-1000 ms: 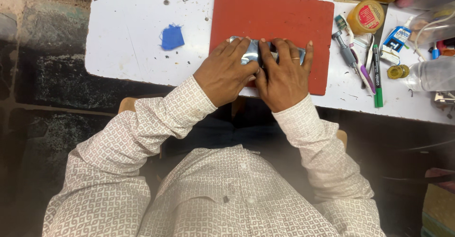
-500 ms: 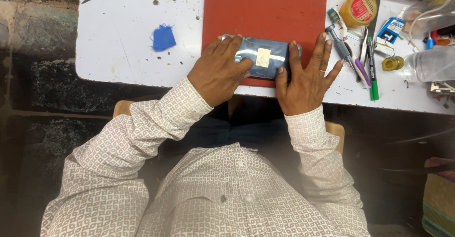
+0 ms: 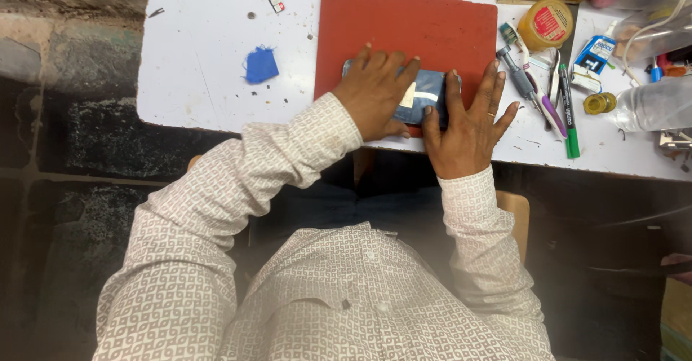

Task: The person applies adhesive to the edges of a smartphone back cover, installs a camera module, and reassembles the phone. They then secure the device with rubber bands and power it on to verify functionality.

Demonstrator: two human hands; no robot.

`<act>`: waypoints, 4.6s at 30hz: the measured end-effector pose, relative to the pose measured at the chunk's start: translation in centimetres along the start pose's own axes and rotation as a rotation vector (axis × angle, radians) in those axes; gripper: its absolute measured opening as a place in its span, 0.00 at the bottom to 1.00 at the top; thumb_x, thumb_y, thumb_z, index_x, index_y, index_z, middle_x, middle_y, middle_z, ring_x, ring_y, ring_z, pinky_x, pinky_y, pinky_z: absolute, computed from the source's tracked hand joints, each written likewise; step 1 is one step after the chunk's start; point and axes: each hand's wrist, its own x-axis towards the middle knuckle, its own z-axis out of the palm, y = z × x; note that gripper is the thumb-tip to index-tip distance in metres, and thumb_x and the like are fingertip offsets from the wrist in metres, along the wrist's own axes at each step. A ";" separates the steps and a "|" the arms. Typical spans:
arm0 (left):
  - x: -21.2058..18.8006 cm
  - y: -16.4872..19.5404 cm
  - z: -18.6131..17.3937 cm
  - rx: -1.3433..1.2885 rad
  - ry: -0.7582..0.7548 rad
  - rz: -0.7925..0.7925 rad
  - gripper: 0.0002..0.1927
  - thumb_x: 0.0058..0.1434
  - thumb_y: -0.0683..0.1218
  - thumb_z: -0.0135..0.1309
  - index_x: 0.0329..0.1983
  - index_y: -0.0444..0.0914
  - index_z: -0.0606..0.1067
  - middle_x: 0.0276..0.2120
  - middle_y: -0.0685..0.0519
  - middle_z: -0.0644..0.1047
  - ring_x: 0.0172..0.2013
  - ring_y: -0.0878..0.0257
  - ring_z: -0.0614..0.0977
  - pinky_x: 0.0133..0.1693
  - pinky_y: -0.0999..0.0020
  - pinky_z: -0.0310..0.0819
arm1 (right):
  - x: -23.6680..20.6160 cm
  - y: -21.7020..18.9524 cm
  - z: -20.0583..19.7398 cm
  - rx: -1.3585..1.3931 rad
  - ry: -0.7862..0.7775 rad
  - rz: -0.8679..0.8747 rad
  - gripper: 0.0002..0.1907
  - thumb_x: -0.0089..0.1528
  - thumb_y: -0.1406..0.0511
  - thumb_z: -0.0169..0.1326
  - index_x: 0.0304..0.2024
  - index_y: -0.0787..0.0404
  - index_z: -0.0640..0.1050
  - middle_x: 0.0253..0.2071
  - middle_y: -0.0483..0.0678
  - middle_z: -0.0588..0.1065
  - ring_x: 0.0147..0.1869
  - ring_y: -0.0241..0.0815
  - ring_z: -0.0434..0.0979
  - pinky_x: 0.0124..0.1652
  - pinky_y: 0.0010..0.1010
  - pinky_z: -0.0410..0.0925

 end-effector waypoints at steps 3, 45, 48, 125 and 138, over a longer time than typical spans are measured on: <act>0.5 -0.7 0.1 -0.060 -0.108 -0.017 0.54 0.37 0.66 0.73 0.58 0.27 0.69 0.49 0.41 0.68 0.52 0.46 0.71 0.58 0.46 0.64 | -0.1 0.2 0.3 0.016 -0.022 0.020 0.31 0.69 0.52 0.57 0.71 0.57 0.72 0.79 0.67 0.45 0.83 0.68 0.40 0.70 0.76 0.36; 0.8 -2.7 -5.2 -1.353 0.341 -0.038 0.12 0.72 0.43 0.54 0.56 0.36 0.78 0.44 0.49 0.85 0.45 0.63 0.87 0.48 0.68 0.86 | 6.7 -2.7 -7.4 1.134 0.120 -0.091 0.09 0.68 0.71 0.65 0.50 0.68 0.83 0.36 0.46 0.79 0.36 0.30 0.75 0.37 0.18 0.68; 0.7 -1.8 -5.1 -1.203 0.472 -0.036 0.10 0.73 0.43 0.54 0.55 0.35 0.78 0.42 0.49 0.85 0.43 0.62 0.88 0.47 0.68 0.86 | 6.4 -3.3 -6.5 1.099 0.202 -0.091 0.09 0.69 0.71 0.63 0.50 0.69 0.82 0.38 0.45 0.80 0.35 0.30 0.75 0.37 0.18 0.69; -3.4 -4.8 0.9 -1.237 0.405 -0.324 0.07 0.68 0.38 0.58 0.47 0.34 0.75 0.41 0.52 0.81 0.42 0.68 0.82 0.47 0.73 0.80 | 9.0 3.3 -3.4 0.550 -0.127 -0.260 0.09 0.64 0.61 0.65 0.46 0.53 0.84 0.45 0.44 0.82 0.57 0.42 0.79 0.75 0.60 0.32; -3.4 -4.1 -2.1 -0.830 0.361 -0.297 0.09 0.68 0.39 0.59 0.47 0.34 0.72 0.38 0.47 0.81 0.40 0.58 0.83 0.43 0.65 0.79 | 8.7 5.0 -3.6 0.632 -0.186 -0.262 0.11 0.68 0.70 0.54 0.51 0.55 0.82 0.40 0.45 0.82 0.49 0.42 0.83 0.78 0.57 0.45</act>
